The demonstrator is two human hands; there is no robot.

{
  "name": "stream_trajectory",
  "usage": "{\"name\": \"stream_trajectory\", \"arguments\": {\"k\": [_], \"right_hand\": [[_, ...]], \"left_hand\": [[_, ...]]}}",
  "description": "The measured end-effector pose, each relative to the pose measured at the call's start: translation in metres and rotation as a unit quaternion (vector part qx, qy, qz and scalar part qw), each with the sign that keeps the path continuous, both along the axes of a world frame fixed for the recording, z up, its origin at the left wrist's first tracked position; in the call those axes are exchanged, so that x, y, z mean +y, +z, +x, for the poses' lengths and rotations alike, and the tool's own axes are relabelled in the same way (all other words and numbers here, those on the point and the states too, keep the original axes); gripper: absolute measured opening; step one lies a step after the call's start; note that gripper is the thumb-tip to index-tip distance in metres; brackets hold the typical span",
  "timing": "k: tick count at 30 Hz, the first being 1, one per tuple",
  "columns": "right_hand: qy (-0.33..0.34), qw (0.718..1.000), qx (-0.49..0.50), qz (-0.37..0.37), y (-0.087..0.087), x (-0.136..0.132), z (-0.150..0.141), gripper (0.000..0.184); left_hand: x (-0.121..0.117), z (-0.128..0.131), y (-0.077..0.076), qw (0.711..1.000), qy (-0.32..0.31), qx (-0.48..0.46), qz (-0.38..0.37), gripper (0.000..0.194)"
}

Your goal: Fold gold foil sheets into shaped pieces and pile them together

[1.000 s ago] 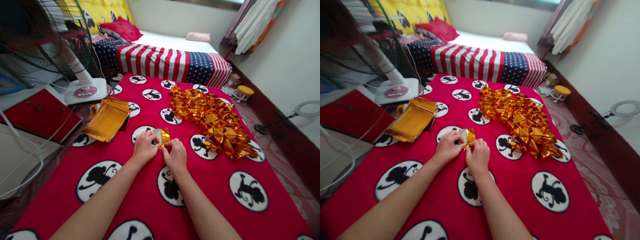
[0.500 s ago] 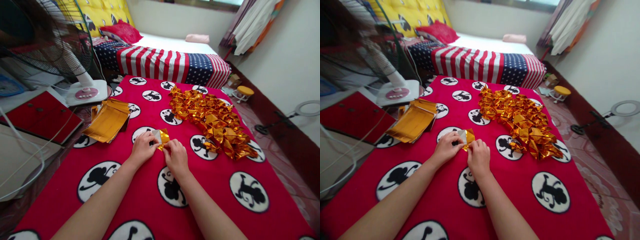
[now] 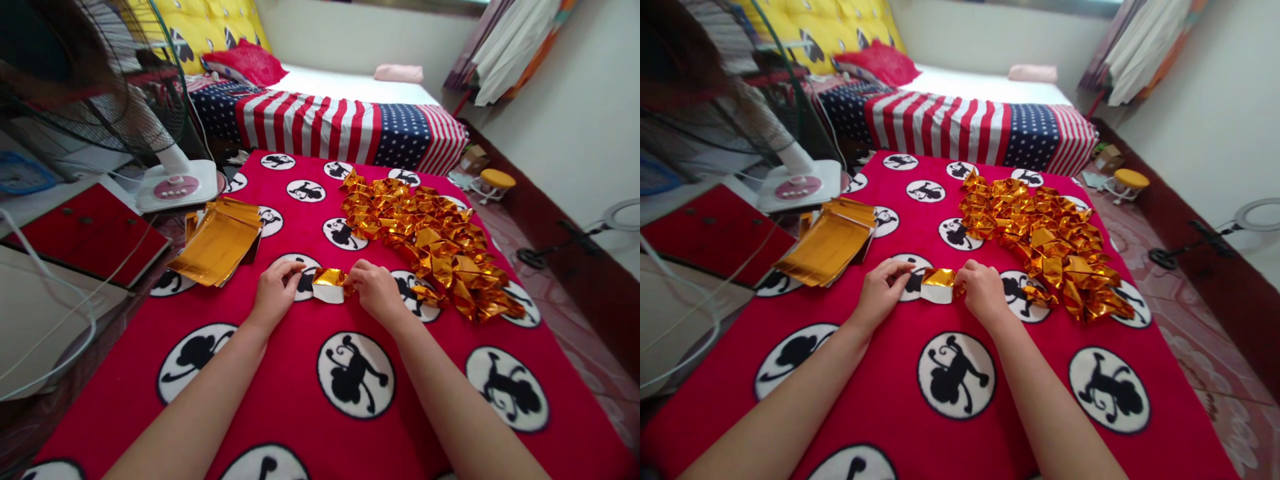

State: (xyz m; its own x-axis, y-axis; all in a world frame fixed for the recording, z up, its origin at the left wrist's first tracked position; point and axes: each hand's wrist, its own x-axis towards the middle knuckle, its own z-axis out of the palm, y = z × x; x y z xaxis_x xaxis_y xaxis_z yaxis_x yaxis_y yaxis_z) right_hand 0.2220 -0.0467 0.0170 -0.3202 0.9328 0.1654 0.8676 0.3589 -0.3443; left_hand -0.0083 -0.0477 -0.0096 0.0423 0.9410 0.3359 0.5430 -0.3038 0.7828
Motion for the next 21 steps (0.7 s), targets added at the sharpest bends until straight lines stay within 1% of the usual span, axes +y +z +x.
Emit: {"name": "stream_trajectory", "arguments": {"k": [4,8,13,15,17,21], "right_hand": [[-0.014,0.999,0.035,0.008,-0.008,-0.007,-0.005,0.03],[-0.039,0.994,0.099,0.007,-0.013,-0.013,-0.007,0.03],[-0.047,0.988,0.144,0.014,-0.017,-0.016,-0.007,0.029],[-0.052,0.987,0.153,0.02,-0.018,-0.016,-0.007,0.027],[-0.053,0.985,0.161,0.025,-0.019,-0.017,-0.007,0.026],[-0.04,0.985,0.168,0.021,-0.019,-0.02,-0.006,0.025]], "left_hand": [[0.0,0.0,-0.001,0.997,-0.057,0.061,-0.001,0.024],[0.0,-0.001,-0.001,0.992,-0.102,0.068,0.018,0.025],[-0.003,-0.003,0.002,0.983,-0.151,0.098,0.037,0.036],[-0.004,-0.003,0.003,0.979,-0.16,0.118,0.045,0.033],[-0.004,-0.002,0.003,0.977,-0.16,0.13,0.05,0.026],[-0.001,-0.002,0.0,0.977,-0.158,0.131,0.052,0.017]]}}
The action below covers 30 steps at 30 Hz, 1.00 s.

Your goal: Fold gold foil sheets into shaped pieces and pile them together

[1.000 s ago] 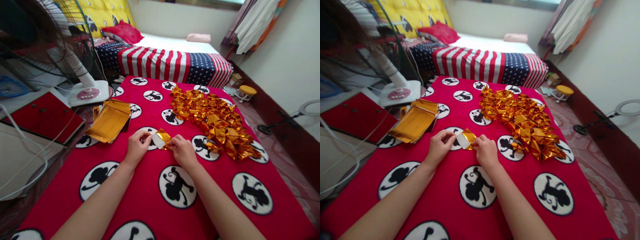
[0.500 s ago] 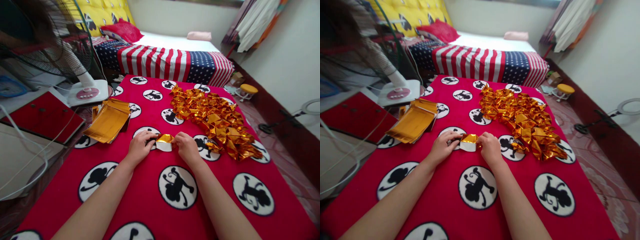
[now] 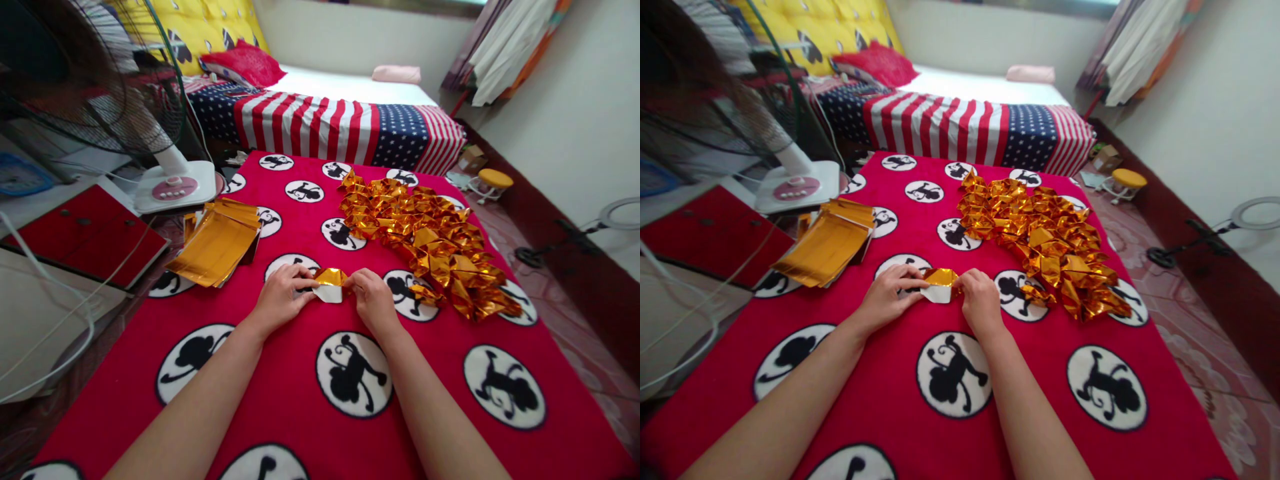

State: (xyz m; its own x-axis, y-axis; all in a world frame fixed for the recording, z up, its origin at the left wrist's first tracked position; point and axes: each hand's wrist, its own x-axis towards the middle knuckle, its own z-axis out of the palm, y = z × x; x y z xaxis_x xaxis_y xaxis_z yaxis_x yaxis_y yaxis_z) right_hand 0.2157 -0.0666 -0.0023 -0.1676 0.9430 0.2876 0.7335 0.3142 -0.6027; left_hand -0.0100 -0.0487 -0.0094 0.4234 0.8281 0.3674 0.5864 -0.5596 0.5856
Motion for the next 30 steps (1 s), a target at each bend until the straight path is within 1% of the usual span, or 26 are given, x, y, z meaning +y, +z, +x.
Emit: {"name": "stream_trajectory", "arguments": {"k": [5,9,14,19,23,27,30], "right_hand": [[0.007,1.0,0.019,-0.003,-0.001,-0.002,0.001,0.027],[0.007,1.0,0.026,0.002,-0.001,-0.003,0.001,0.028],[0.014,0.999,0.041,0.004,0.001,-0.005,0.0,0.025],[0.007,0.999,0.051,0.001,0.002,-0.005,0.0,0.022],[0.007,0.998,0.055,-0.001,0.002,-0.005,-0.001,0.022],[0.006,0.998,0.058,-0.002,0.002,-0.004,-0.001,0.022],[0.005,0.998,0.056,-0.002,0.002,-0.004,-0.001,0.022]], "left_hand": [[0.003,0.002,-0.004,0.999,-0.002,-0.048,0.007,0.013],[0.005,0.005,-0.003,0.997,-0.012,-0.07,-0.014,0.012],[0.009,0.008,0.0,0.997,0.016,-0.063,-0.038,0.001],[0.009,0.01,0.0,0.996,0.069,-0.034,-0.039,0.013],[0.007,0.011,0.0,0.997,0.053,-0.039,-0.03,0.012],[0.006,0.011,0.0,0.996,0.064,-0.045,-0.043,0.023],[0.006,0.011,-0.001,0.998,0.038,-0.043,-0.031,0.021]]}}
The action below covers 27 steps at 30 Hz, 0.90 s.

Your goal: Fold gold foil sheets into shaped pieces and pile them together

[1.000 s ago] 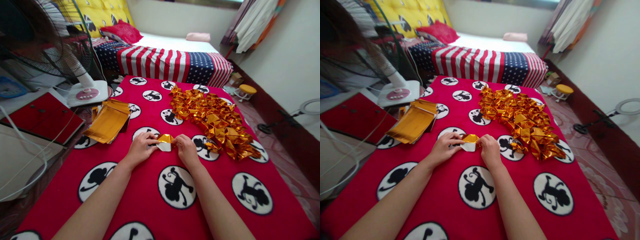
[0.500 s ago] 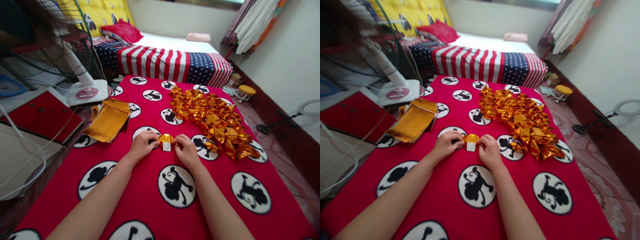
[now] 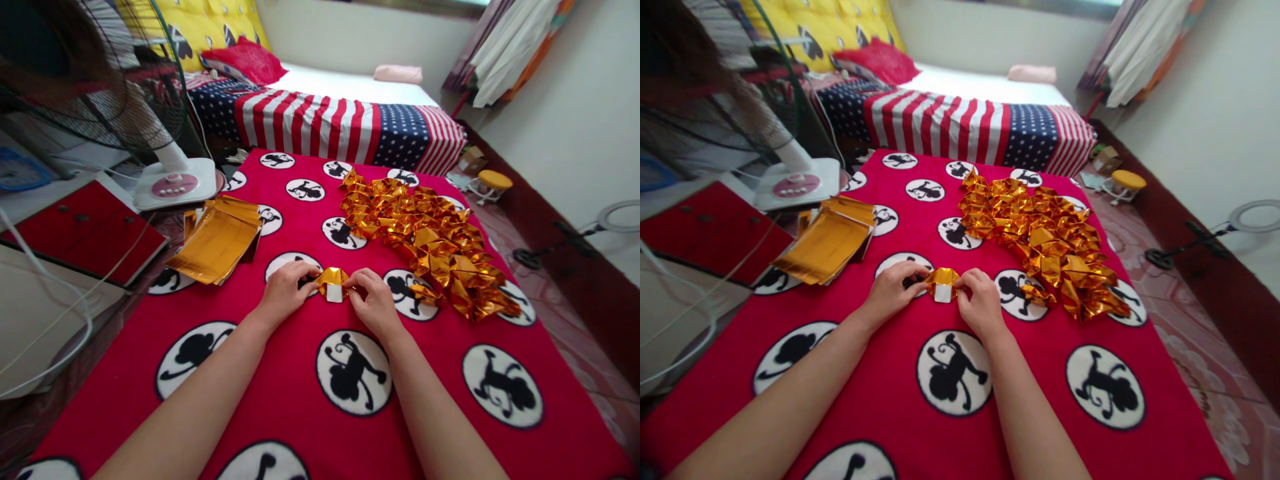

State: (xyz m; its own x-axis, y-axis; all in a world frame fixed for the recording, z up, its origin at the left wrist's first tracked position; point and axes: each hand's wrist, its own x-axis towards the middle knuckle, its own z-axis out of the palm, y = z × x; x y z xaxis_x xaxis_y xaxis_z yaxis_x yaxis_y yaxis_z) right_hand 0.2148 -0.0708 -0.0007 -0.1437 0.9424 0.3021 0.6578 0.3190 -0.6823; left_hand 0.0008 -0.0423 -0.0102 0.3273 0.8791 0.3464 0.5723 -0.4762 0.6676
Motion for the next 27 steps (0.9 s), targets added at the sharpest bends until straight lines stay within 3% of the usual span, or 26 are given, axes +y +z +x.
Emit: {"name": "stream_trajectory", "arguments": {"k": [12,21,27], "right_hand": [[0.003,1.0,-0.003,0.001,-0.0005,-0.0008,-0.0001,0.021],[0.007,1.0,-0.004,0.004,-0.0011,-0.0001,0.0008,0.022],[0.006,1.0,-0.001,0.007,-0.0012,-0.0006,0.0007,0.021]], "left_hand": [[-0.0003,0.0003,0.0039,0.996,-0.051,0.058,0.035,0.013],[0.0026,0.0063,0.002,0.999,0.005,0.042,-0.004,0.004],[0.0,0.0074,0.0063,0.999,-0.001,0.054,0.001,0.007]]}}
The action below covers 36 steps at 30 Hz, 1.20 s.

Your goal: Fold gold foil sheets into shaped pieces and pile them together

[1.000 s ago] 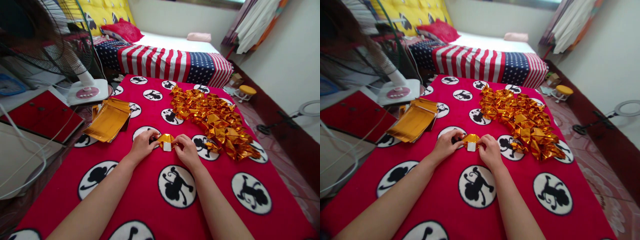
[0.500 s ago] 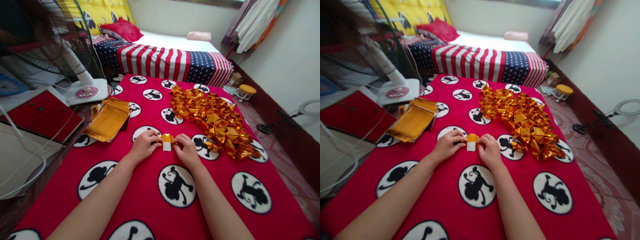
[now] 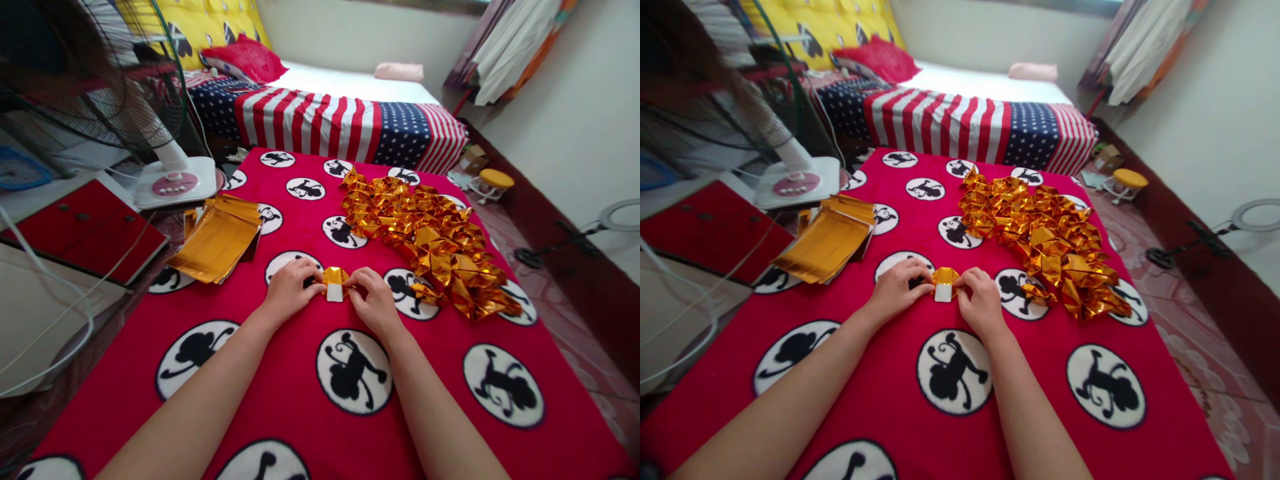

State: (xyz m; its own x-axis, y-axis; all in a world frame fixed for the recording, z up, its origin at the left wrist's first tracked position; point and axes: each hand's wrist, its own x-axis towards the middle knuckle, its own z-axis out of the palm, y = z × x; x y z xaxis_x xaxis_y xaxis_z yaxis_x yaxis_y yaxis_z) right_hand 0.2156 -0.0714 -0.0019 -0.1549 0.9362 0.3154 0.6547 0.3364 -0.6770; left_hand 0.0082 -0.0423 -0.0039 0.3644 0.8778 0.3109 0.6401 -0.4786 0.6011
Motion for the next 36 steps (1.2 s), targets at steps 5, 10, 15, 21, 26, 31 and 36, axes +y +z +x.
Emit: {"name": "stream_trajectory", "arguments": {"k": [5,10,15,21,26,31,36], "right_hand": [[0.001,1.0,-0.003,-0.004,-0.0006,-0.0004,-0.0003,0.02],[-0.001,1.0,-0.004,-0.006,-0.0009,-0.0004,-0.0002,0.02],[0.001,1.0,0.0,0.001,-0.0024,0.0014,0.0,0.021],[0.005,1.0,0.006,0.007,-0.0035,0.0025,0.0005,0.022],[0.003,1.0,0.007,0.007,-0.0033,0.0017,0.0007,0.022],[0.003,1.0,0.005,0.008,-0.0032,0.0013,0.0006,0.022],[0.005,1.0,0.004,0.008,-0.0035,0.0018,-0.0004,0.022]], "left_hand": [[0.0004,0.0012,0.0012,0.999,0.008,0.032,-0.003,0.013],[0.0013,-0.0007,0.0022,0.998,-0.003,0.053,-0.015,0.01],[0.0012,-0.002,0.0026,0.999,-0.025,0.039,-0.012,0.007],[0.0004,-0.0034,-0.0039,0.998,-0.038,-0.052,-0.013,0.007],[-0.0003,-0.0028,-0.0062,0.995,-0.049,-0.083,-0.007,0.006],[0.0005,-0.0008,-0.0039,0.998,-0.026,-0.053,-0.016,0.004],[-0.0001,0.004,-0.0022,0.999,0.025,-0.017,-0.033,0.004]]}}
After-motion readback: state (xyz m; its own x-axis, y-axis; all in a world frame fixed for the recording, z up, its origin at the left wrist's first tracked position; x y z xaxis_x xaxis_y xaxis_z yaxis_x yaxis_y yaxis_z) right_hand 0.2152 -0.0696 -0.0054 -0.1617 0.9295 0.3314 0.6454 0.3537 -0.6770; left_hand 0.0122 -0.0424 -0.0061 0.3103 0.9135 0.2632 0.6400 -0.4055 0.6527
